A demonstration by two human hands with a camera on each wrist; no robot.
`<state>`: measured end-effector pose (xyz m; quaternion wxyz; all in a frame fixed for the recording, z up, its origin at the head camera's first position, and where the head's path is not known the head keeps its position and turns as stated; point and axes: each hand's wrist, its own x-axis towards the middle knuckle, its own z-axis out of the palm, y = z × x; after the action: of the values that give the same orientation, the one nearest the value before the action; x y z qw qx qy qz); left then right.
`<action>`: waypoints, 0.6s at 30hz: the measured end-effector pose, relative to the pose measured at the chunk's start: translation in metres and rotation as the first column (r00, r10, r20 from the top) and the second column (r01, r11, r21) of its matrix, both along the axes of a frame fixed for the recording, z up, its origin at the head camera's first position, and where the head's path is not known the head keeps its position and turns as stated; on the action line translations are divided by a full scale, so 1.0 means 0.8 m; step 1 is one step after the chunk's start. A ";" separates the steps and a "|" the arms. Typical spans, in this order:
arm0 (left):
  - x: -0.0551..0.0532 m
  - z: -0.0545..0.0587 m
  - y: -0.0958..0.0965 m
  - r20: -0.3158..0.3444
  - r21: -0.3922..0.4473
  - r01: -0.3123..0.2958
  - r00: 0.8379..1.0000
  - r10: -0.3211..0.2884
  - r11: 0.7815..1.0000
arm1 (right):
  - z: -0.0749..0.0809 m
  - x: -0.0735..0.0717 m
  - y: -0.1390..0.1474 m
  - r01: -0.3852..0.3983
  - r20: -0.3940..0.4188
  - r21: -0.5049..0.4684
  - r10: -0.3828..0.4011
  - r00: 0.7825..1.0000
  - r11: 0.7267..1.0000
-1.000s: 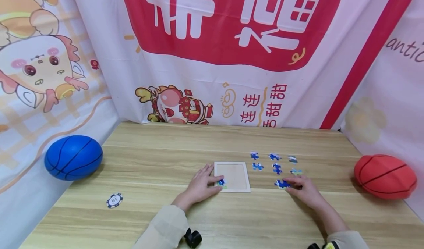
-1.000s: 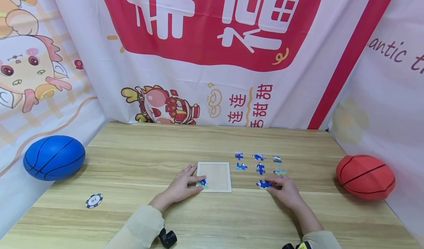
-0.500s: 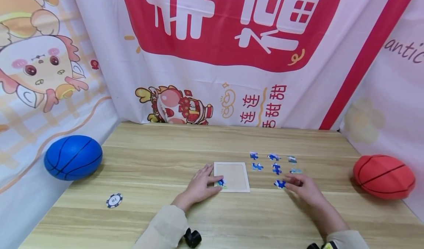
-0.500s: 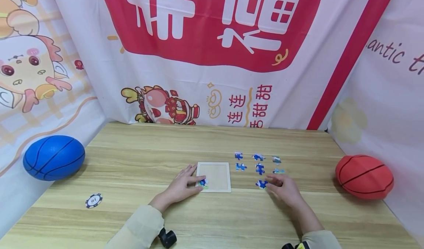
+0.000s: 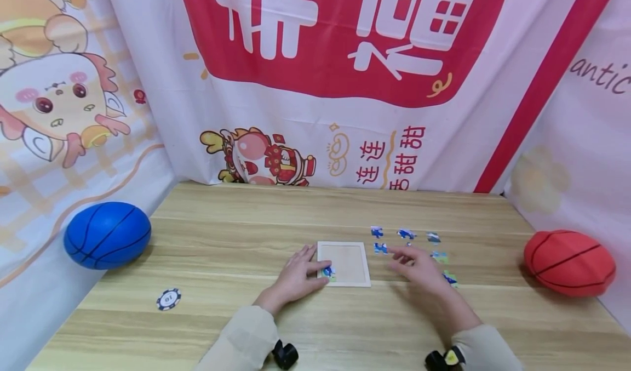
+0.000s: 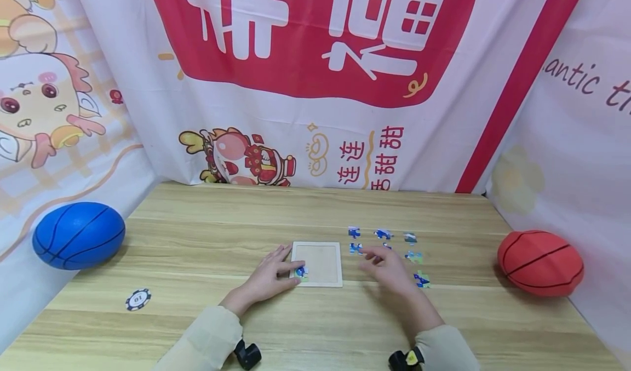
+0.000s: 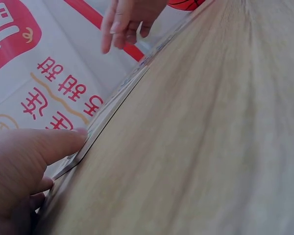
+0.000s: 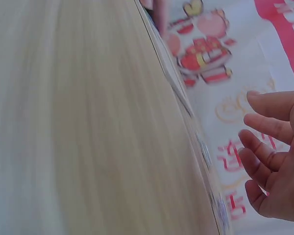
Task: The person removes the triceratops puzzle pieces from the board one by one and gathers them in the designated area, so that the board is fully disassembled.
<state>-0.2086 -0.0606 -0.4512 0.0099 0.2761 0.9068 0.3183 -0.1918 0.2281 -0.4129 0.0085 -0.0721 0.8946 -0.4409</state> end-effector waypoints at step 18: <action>-0.010 -0.001 -0.014 -0.066 -0.027 -0.084 0.994 0.082 0.996 | -0.017 -0.016 -0.108 -0.272 -0.014 -0.001 0.272 0.962 0.962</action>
<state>-0.2169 -0.0719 -0.4521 -0.0285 0.2481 0.9220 0.2959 -0.2046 0.1416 -0.4264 0.0630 -0.1974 0.8756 -0.4364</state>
